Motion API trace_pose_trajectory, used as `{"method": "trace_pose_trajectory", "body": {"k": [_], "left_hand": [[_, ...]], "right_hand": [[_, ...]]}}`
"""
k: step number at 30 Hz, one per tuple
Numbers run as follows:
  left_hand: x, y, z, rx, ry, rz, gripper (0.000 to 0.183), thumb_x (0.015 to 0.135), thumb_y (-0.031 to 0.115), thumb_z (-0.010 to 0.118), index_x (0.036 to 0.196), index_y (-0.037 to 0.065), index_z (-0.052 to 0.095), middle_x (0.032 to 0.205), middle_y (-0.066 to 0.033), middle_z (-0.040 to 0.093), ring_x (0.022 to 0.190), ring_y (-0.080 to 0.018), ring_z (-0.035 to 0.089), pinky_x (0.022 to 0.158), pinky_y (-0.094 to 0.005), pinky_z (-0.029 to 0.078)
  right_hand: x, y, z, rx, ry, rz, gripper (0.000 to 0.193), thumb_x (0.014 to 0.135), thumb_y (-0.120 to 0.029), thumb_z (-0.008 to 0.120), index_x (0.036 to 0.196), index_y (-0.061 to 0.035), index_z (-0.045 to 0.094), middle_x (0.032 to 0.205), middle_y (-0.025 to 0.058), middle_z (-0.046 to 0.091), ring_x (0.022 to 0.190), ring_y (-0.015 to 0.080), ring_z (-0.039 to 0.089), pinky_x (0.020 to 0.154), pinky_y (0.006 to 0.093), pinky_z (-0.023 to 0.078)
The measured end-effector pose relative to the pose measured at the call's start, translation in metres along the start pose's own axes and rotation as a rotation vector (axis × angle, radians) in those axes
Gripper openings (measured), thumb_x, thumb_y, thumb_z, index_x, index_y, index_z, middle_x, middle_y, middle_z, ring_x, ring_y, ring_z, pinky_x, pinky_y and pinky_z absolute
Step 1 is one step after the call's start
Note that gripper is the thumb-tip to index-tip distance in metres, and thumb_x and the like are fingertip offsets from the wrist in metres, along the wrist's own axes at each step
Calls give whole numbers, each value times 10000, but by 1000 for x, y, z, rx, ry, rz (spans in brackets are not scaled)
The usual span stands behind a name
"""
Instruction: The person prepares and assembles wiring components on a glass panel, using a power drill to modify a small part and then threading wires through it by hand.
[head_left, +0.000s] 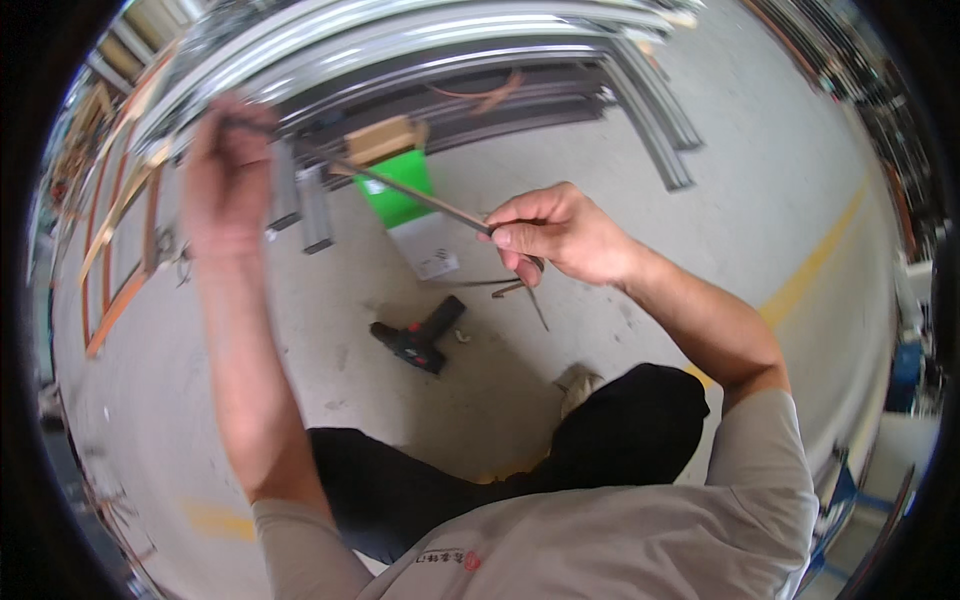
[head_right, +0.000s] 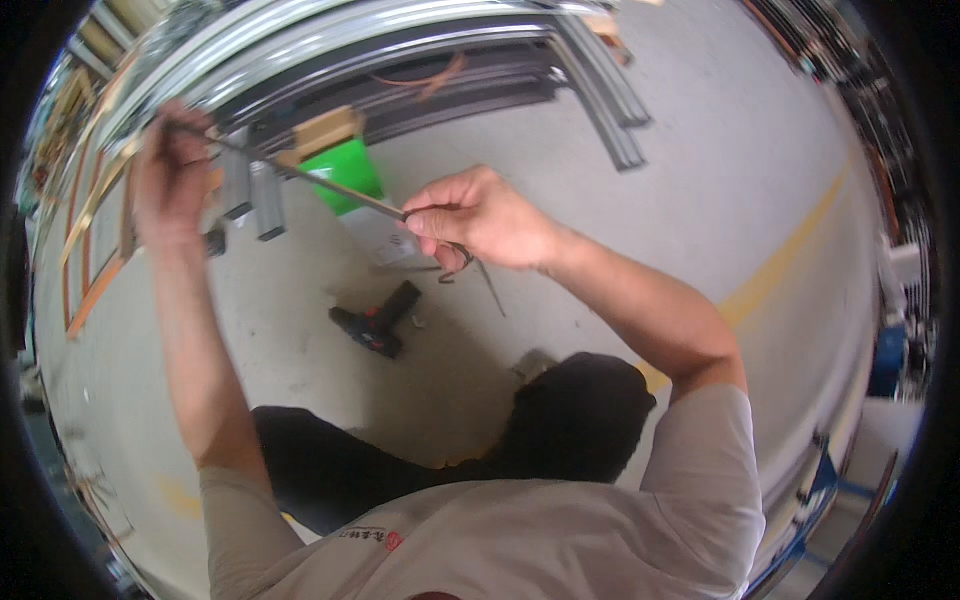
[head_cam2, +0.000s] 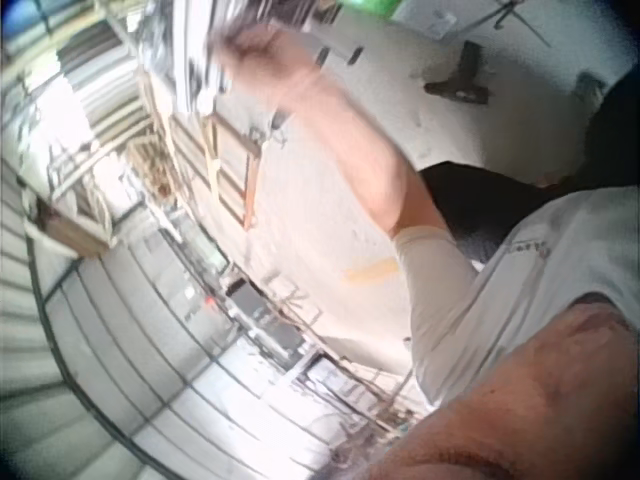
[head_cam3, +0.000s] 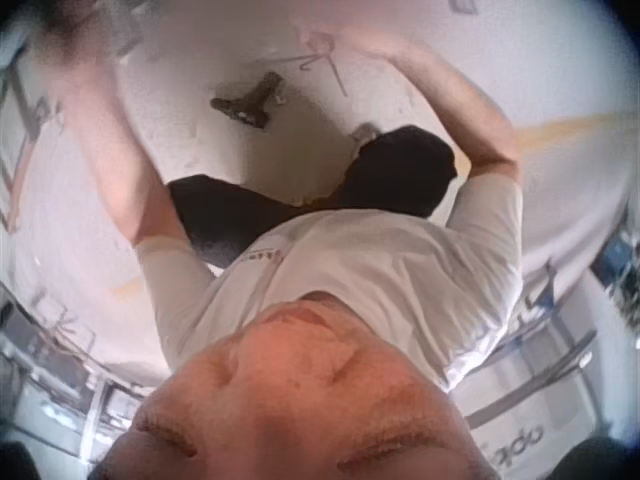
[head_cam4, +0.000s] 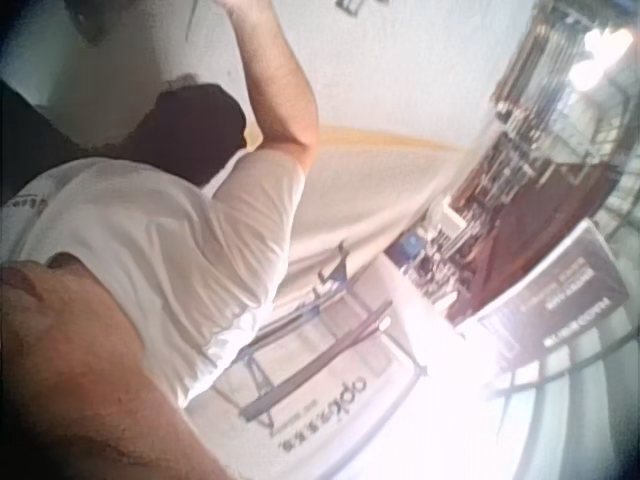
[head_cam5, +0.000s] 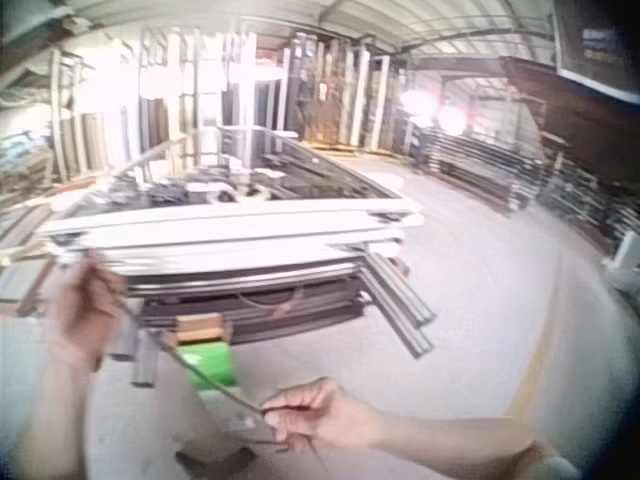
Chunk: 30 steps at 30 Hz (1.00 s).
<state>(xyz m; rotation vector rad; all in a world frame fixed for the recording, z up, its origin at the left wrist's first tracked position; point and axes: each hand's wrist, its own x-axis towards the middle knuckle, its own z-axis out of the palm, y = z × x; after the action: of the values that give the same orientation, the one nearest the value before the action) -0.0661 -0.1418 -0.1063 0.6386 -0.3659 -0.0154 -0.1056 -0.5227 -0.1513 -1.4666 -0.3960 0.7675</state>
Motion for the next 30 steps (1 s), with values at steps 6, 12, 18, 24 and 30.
{"method": "trace_pose_trajectory", "body": {"k": [6,12,18,24,30], "left_hand": [[-20,127,-117,-281,280,183,85,932,-49,506,1016,-44,513,913,-98,503,885,-189,509,842,-345,464],[-37,174,-183,-221,344,286,51,949,-1,458,956,-17,506,879,-71,456,877,-190,452,852,-367,426],[-35,165,-175,-208,298,228,65,920,13,451,859,35,443,838,-27,360,818,-172,390,756,-329,370],[-37,166,-160,-306,363,257,92,876,-4,471,822,56,428,799,-23,348,771,-157,377,694,-331,345],[-35,102,-51,5,292,135,147,962,46,488,1053,-63,527,812,-61,463,629,-121,389,546,-239,348]], "right_hand": [[-33,32,-83,-153,-114,101,172,946,-89,621,1051,20,704,686,37,617,566,109,568,556,243,467],[-57,40,-123,-161,-83,170,171,920,-93,639,1009,34,713,697,46,636,576,123,585,550,257,479],[-74,48,-139,-165,-21,225,164,924,-97,641,985,41,707,683,56,646,562,122,603,540,244,488],[-77,66,-148,-177,-2,257,183,931,-115,632,952,57,688,655,58,633,538,136,608,509,259,500],[-62,109,-109,-314,-250,437,224,907,-183,617,939,26,692,693,84,674,589,160,664,545,282,537]]}}
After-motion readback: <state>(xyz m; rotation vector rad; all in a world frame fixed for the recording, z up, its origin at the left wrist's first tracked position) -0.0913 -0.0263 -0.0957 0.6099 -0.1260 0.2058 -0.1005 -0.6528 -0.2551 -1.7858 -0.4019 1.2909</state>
